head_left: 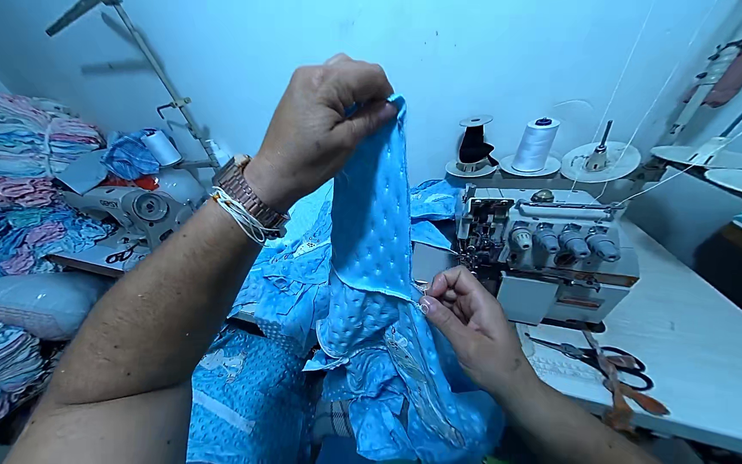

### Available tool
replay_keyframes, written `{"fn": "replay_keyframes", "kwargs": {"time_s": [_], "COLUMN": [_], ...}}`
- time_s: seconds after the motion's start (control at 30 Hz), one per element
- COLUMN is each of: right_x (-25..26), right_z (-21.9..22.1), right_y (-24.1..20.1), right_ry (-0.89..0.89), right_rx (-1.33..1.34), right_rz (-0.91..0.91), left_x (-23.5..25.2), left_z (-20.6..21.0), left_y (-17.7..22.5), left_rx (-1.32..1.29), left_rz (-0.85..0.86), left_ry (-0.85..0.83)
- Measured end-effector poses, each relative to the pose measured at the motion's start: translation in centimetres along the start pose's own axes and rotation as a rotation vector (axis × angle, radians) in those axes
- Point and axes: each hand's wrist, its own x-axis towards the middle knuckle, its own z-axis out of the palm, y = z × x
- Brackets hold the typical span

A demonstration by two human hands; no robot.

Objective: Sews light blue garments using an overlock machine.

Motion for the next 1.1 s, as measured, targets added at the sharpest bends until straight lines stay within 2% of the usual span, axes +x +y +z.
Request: {"fn": "replay_keyframes", "kwargs": {"time_s": [0.1,0.23,0.37,0.63,0.77,0.87,0.97,1.03,1.1], "right_x": [-0.4,-0.5,-0.8,-1.0,-1.2,-1.8,-4.2,-6.6,-8.8], "right_z": [0.2,0.6,0.7,1.0,0.8,0.7,1.7,2.4,2.5], "right_y": [0.8,1.2,1.4,1.7,1.7,2.5,4.6,7.2,9.9], "right_ry": [0.035,0.173,0.239,0.303,0.282,0.193,0.164,0.171,0.180], "right_rx": [-0.042,-0.106,-0.088,-0.001,0.004,0.000,0.016,-0.007,-0.037], "right_rz": [-0.159,-0.229,-0.276,-0.241,-0.068,0.037,0.048,0.072,0.167], "left_x": [-0.2,-0.4,-0.5,-0.6,-0.5,-0.3,0.2,0.1,-0.8], "left_z": [0.4,0.8,0.8,0.8,0.6,1.2,3.4,7.1,12.7], "left_y": [0.1,0.2,-0.1,0.6,1.5,2.0,1.5,0.4,-0.7], "left_rx": [-0.157,-0.216,-0.243,-0.324,-0.395,-0.469,-0.503,-0.438,-0.367], "left_rz": [-0.014,0.041,0.158,0.183,0.165,0.126,-0.019,-0.128,-0.154], "left_ry": [0.032,0.033,0.053,0.034,-0.032,-0.133,-0.377,-0.609,-0.801]}}
